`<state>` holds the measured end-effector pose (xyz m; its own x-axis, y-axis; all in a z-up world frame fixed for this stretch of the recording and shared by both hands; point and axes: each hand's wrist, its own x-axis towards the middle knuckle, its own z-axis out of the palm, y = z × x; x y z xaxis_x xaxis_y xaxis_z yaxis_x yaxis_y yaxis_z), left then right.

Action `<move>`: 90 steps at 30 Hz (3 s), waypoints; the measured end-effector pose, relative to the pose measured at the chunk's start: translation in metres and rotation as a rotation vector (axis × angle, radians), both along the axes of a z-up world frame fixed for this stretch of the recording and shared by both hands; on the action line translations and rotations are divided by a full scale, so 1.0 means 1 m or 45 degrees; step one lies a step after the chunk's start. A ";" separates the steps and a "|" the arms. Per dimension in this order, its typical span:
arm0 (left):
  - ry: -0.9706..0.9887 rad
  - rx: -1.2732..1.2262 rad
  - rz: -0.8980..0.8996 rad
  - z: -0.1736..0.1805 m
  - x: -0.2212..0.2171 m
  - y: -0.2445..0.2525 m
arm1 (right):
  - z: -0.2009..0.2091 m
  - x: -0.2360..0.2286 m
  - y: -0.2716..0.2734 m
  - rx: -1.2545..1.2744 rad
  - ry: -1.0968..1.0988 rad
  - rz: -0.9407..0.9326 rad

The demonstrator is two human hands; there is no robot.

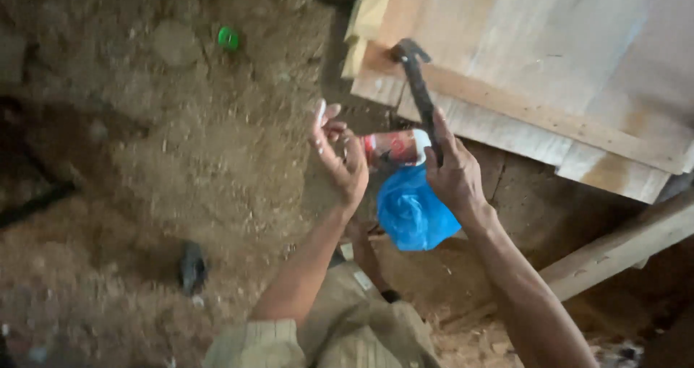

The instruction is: The person is nailing thin wooden strips onto a larger wooden panel using a hammer and small nails.

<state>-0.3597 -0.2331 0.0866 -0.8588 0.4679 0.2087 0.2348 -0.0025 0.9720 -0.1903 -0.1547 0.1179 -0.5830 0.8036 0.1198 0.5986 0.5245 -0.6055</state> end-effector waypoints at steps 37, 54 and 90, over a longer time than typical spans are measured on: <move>0.332 -0.282 -0.758 -0.048 -0.004 0.121 | 0.101 0.090 -0.049 -0.737 -0.160 -0.639; 0.586 -0.259 -0.693 -0.098 -0.028 0.134 | 0.099 0.044 -0.023 -0.011 0.600 -0.479; 0.220 -0.567 -1.032 -0.048 0.133 0.255 | 0.026 0.207 -0.260 -1.085 -0.300 -1.577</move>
